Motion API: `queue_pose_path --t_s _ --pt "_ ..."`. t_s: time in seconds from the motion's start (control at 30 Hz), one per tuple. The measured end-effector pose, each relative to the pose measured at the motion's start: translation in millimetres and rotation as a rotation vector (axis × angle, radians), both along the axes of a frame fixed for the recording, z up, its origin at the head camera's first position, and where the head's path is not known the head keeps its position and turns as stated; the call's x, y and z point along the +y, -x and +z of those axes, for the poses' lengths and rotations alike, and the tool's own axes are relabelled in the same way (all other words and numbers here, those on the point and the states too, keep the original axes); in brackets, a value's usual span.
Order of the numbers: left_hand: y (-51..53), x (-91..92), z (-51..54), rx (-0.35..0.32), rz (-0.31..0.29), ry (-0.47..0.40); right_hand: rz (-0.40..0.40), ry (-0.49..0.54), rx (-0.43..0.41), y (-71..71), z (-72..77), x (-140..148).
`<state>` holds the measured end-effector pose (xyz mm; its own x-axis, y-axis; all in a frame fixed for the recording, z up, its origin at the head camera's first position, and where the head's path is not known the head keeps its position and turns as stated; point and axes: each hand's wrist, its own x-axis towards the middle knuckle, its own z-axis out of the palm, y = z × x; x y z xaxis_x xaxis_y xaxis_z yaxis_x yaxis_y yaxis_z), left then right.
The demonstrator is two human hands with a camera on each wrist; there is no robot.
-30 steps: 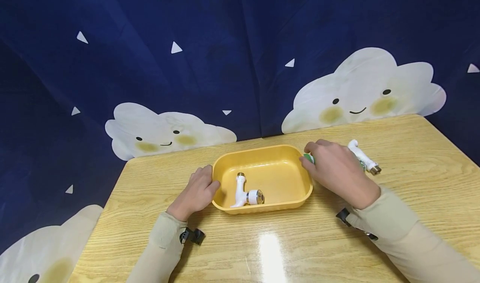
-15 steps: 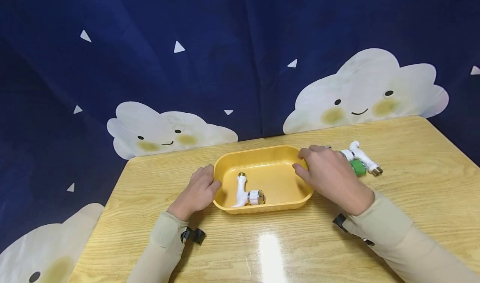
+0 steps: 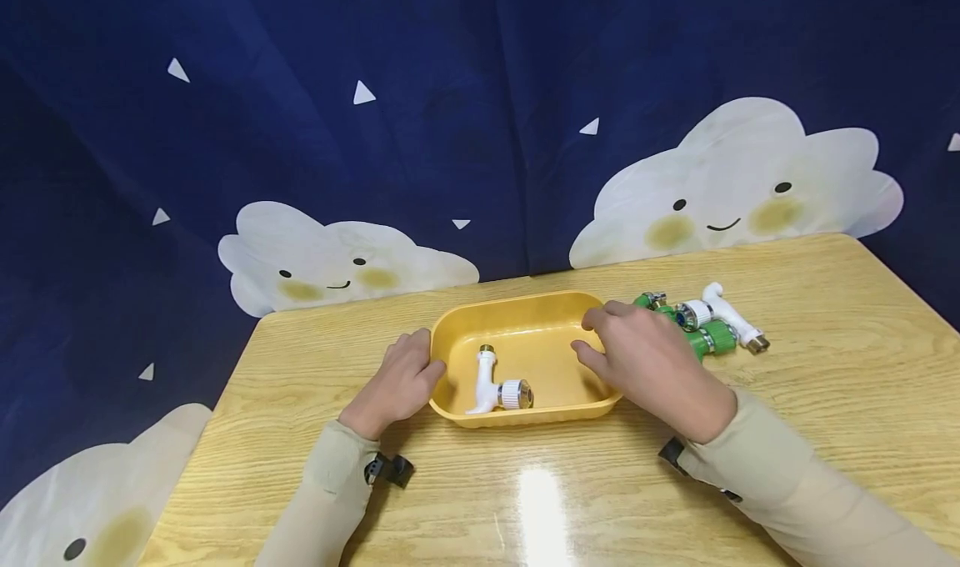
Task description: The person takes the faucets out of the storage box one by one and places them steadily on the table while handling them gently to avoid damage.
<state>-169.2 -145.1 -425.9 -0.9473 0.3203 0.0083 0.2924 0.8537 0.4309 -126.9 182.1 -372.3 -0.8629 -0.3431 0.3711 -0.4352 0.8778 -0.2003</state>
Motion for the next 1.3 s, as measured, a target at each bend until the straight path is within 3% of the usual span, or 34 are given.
queue_pose_path --t_s 0.57,0.87,1.3 --pt "1.1 -2.1 0.5 0.009 0.000 -0.004 0.115 -0.011 0.021 1.7 -2.5 -22.5" --pt "0.1 -0.1 -0.2 -0.005 -0.004 -0.009 0.127 -0.032 -0.085 8.7 -9.8 -31.6" --pt "0.6 -0.2 -2.2 -0.004 0.003 -0.003 0.184 -0.020 -0.072 11.0 -17.3 -43.9"
